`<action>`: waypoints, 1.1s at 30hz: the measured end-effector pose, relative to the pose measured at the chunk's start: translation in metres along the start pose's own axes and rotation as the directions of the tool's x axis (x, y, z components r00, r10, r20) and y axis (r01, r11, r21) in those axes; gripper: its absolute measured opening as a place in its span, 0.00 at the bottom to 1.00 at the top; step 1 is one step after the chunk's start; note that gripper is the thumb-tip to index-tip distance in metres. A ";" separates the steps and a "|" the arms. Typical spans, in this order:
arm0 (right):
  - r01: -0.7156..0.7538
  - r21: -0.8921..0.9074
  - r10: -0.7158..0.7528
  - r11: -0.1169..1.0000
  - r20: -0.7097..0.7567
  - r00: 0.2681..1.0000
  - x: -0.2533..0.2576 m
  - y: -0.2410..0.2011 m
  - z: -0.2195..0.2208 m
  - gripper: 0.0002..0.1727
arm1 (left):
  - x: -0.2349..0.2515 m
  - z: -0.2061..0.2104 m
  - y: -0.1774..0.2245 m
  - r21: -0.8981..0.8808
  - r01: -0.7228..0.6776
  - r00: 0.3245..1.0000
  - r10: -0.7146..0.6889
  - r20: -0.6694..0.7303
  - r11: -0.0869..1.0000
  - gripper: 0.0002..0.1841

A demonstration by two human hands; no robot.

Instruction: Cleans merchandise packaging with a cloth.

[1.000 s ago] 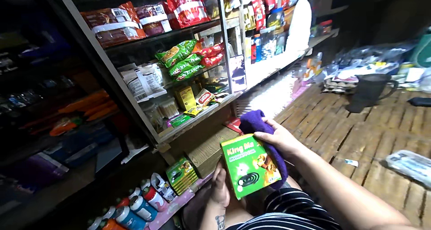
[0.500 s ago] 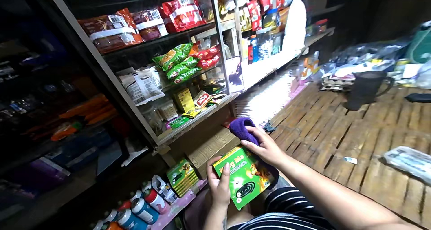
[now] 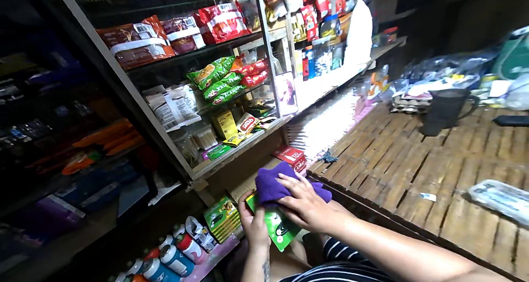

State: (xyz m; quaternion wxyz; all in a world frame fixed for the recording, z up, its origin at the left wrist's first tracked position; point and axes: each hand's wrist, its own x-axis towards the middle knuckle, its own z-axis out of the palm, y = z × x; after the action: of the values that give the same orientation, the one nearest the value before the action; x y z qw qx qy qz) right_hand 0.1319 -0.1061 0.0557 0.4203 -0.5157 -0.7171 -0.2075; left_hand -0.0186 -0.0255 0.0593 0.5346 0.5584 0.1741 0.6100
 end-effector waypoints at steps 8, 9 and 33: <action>-0.096 0.024 0.096 0.995 -0.006 0.995 0.002 0.001 0.007 0.17 | 0.008 -0.003 0.012 -0.063 -0.099 0.973 0.083 -0.217 0.993 0.19; -0.055 0.032 0.055 0.998 -0.001 0.998 -0.001 -0.010 0.012 0.16 | 0.007 -0.002 0.012 -0.065 -0.105 0.969 0.087 -0.231 0.992 0.20; -0.224 0.091 0.228 0.970 -0.039 0.973 0.009 0.015 0.010 0.28 | -0.006 0.004 0.000 -0.093 -0.189 0.980 0.181 -0.087 0.978 0.15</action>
State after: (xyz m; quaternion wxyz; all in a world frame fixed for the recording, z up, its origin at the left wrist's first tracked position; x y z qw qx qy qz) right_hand 0.1407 -0.0877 0.0557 0.4805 -0.5703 -0.6514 -0.1398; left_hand -0.0162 -0.0322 0.0571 0.4957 0.5203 0.1113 0.6865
